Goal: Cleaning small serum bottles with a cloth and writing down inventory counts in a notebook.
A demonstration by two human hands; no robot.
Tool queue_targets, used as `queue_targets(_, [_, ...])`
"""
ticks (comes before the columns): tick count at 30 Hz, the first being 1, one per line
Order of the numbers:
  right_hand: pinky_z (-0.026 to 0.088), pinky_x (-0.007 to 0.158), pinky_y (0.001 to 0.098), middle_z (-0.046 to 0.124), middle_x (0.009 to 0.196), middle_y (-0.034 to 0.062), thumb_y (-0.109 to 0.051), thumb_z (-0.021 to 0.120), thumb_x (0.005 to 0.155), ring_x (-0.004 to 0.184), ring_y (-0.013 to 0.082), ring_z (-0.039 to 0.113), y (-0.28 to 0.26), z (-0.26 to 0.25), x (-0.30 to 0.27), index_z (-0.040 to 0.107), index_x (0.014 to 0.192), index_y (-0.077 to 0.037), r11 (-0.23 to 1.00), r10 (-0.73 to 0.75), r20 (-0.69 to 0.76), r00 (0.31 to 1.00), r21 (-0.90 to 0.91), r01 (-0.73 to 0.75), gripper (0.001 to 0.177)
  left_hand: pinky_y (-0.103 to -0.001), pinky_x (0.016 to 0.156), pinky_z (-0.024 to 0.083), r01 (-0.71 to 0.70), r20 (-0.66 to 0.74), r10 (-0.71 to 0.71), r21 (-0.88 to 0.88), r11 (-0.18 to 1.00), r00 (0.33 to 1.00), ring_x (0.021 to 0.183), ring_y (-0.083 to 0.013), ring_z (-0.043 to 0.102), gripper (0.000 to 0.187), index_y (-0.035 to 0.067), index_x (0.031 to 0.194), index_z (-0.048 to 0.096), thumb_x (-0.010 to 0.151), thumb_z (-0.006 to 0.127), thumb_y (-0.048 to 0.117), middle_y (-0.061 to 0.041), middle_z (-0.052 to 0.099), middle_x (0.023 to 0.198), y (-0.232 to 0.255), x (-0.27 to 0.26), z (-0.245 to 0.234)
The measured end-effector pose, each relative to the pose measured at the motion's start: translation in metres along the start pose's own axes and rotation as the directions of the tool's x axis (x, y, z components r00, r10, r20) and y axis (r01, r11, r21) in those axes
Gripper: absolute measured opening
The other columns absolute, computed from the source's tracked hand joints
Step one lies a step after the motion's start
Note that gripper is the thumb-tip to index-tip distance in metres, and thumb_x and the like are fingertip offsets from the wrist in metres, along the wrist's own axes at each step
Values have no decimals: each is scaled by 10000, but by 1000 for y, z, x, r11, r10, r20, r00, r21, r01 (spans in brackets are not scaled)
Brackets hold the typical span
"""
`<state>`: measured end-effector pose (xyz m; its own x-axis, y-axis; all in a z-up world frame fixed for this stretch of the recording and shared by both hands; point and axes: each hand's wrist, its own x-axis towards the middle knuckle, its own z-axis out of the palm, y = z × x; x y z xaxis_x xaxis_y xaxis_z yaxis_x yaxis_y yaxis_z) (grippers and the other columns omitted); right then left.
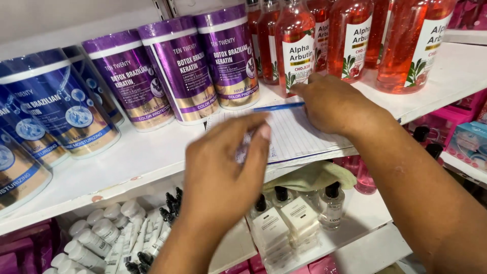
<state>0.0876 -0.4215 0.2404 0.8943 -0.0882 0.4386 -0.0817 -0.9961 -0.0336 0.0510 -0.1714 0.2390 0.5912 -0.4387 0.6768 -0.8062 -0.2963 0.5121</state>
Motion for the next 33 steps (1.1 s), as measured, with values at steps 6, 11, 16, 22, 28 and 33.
queue_targets(6, [461,1003,474,605,1311,169,-190,702,848,1194,373,573,-6,-22,-21,615,1410,-228,993,-45,-52,998,111,51,570,-667,1158,22,-69,322,-138,555,829,937,1545,-381,82,609,267,1554,429,972,496,435,-108,251,1669,-33,55,1])
queue_targets(11, [486,976,452,654,1249,143,-151,674,849,1148,355,608,-18,-22,-35,666,1331,-214,983,-152,-49,987,92,156,486,-581,1225,50,31,495,-447,644,764,745,1551,-287,35,619,321,1577,249,997,382,490,-27,116,1679,-38,74,6])
queue_targets(16, [523,934,438,688,1146,163,-83,618,878,1033,353,660,-25,-10,-34,720,1290,-245,995,-92,10,996,-26,93,454,-554,1239,137,67,483,-390,558,827,784,1552,-269,166,609,272,1576,286,1004,367,465,-45,215,1668,-51,69,5])
queue_targets(22, [543,916,453,721,1056,203,-117,629,937,973,386,687,-43,-4,-32,783,1175,-155,1000,14,-36,999,-13,-14,286,-593,1215,94,68,285,-213,445,893,935,1546,-315,144,551,209,1548,370,1028,377,390,-106,265,1642,-50,43,-11])
queue_targets(28, [447,1091,575,566,1401,341,-238,746,962,1341,512,500,-87,-6,-80,697,1329,-21,968,-105,-538,836,137,210,429,-621,1250,118,-220,-75,287,468,856,955,1587,-387,136,547,128,1561,438,1045,589,231,-195,288,1689,-50,-18,-36])
queue_targets(33, [54,1244,720,243,1623,298,-266,724,951,1504,480,-5,-146,11,-118,595,1467,-63,922,-40,-687,726,255,292,569,-528,1312,307,-286,-294,415,395,873,861,1572,-374,310,441,56,1455,581,1015,612,51,-188,472,1614,-62,-86,-53])
